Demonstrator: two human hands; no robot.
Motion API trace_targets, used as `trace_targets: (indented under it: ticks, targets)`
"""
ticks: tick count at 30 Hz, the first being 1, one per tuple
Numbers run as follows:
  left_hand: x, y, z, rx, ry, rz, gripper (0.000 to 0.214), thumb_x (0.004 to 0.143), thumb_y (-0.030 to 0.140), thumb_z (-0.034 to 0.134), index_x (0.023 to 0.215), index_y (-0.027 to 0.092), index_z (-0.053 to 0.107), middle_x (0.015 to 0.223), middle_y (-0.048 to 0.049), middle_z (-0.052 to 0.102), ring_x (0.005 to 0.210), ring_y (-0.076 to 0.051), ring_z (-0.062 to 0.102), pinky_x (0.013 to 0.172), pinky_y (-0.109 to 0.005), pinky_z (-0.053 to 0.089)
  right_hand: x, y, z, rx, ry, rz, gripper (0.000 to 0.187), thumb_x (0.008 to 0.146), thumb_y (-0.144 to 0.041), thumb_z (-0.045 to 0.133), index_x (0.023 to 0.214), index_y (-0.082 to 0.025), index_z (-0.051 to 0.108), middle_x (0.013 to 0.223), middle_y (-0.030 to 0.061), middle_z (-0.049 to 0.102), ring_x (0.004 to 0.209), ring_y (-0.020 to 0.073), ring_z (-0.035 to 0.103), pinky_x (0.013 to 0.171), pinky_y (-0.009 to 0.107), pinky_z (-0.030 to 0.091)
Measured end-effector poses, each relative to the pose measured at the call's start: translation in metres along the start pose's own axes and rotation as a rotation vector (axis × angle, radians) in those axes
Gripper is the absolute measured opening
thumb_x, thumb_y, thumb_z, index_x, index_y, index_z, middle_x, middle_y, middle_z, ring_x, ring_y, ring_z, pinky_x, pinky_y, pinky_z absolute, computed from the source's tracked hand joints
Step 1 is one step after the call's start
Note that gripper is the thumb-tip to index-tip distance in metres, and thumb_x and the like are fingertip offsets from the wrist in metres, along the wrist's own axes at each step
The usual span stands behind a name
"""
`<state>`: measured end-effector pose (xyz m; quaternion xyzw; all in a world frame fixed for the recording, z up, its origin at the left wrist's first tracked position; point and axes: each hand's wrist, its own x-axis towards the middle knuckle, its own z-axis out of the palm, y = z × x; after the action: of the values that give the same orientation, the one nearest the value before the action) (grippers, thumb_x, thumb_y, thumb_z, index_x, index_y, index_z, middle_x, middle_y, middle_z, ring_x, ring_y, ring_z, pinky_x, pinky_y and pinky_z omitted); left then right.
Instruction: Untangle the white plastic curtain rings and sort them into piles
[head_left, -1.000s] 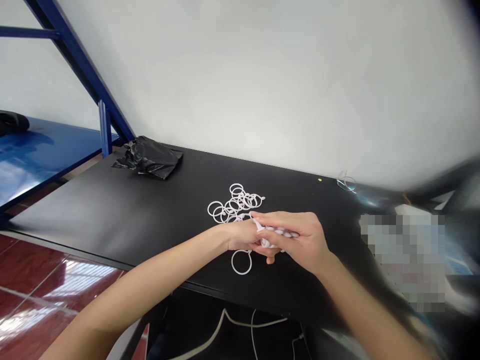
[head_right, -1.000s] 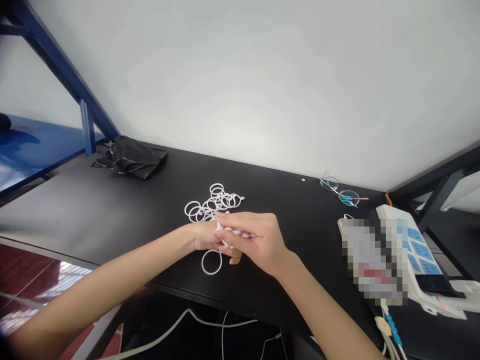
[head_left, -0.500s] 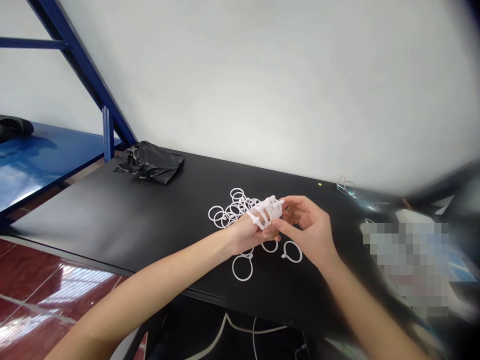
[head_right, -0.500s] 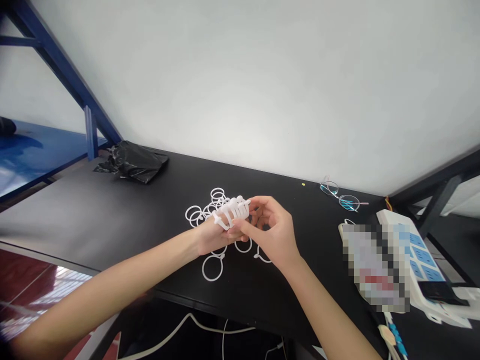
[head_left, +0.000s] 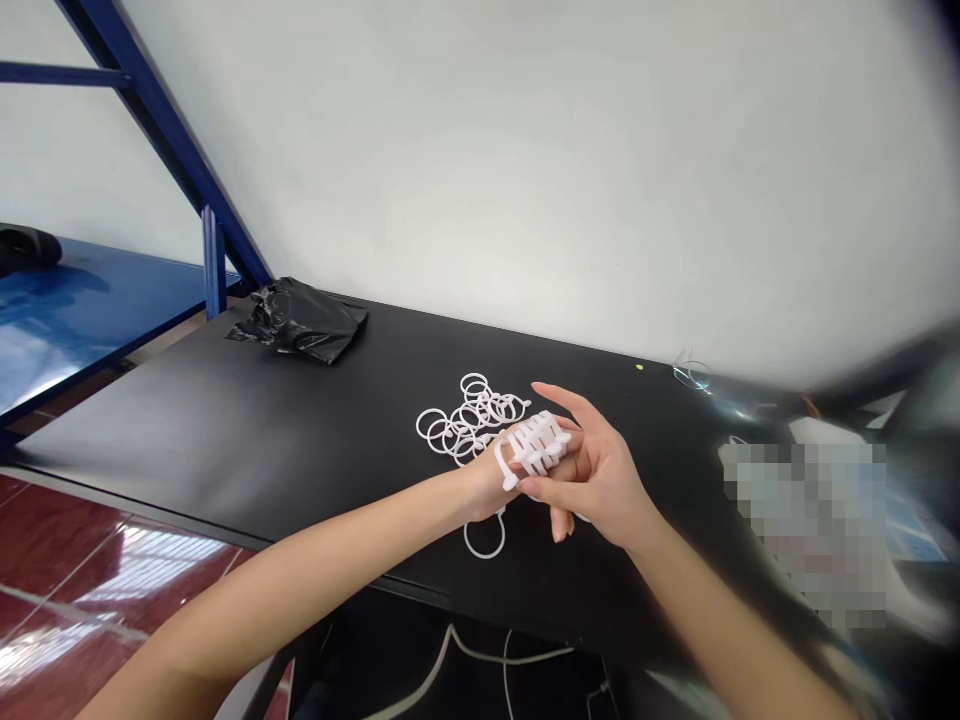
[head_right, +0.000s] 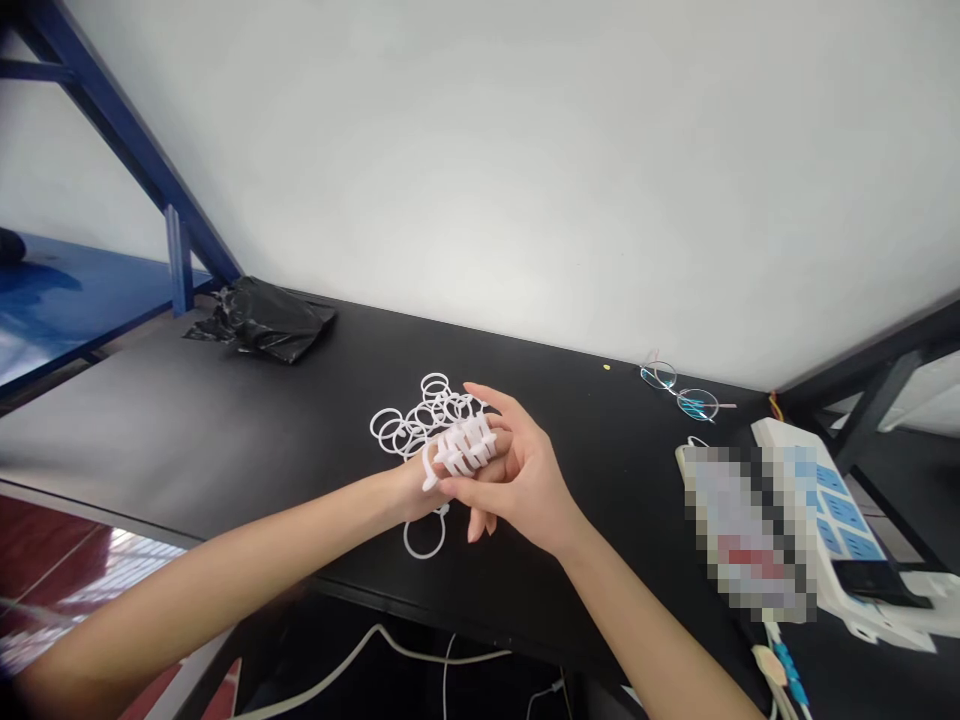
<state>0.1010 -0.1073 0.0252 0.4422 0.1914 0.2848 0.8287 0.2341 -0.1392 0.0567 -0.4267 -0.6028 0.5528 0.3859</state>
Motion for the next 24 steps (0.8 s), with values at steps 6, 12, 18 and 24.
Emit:
trace_targets:
  ticks: [6,12,18,24]
  targets:
    - [0.007,-0.007,-0.004,-0.098,0.046,-0.019,0.015,0.082,0.029,0.059,0.084,0.014,0.058,0.045,0.0054,0.048,0.038,-0.011,0.048,0.041,-0.023,0.044,0.000,0.000,0.000,0.022,-0.044,0.057,0.082,0.067,-0.021,0.084,0.139,-0.027,0.045,0.071,-0.0006,0.075,0.059,0.0224,0.075,0.047,0.027,0.060]
    - [0.009,-0.001,-0.006,0.018,0.093,-0.062,0.012,0.076,0.022,0.058,0.067,0.015,0.054,0.046,0.0022,0.049,0.038,-0.011,0.048,0.036,-0.021,0.037,-0.002,0.002,0.001,-0.101,-0.016,0.024,0.075,0.074,-0.014,0.077,0.140,-0.027,0.046,0.063,-0.0047,0.071,0.058,0.0189,0.074,0.070,0.035,0.064]
    - [0.003,0.010,-0.014,0.322,0.055,0.165,0.009,0.078,0.022,0.059,0.084,0.016,0.057,0.055,0.0041,0.054,0.045,-0.010,0.052,0.046,-0.023,0.043,-0.001,-0.001,-0.006,0.065,0.039,0.039,0.078,0.071,-0.019,0.081,0.142,-0.022,0.047,0.078,0.0007,0.074,0.066,0.0211,0.076,0.054,0.027,0.064]
    - [-0.003,0.026,-0.030,1.161,0.167,0.484,0.007,0.078,0.021,0.062,0.078,0.014,0.060,0.065,0.0003,0.060,0.057,-0.011,0.052,0.055,-0.023,0.039,0.001,0.002,-0.010,0.121,0.014,0.107,0.088,0.070,-0.020,0.083,0.146,-0.020,0.041,0.080,0.0027,0.075,0.071,0.0240,0.077,0.054,0.026,0.065]
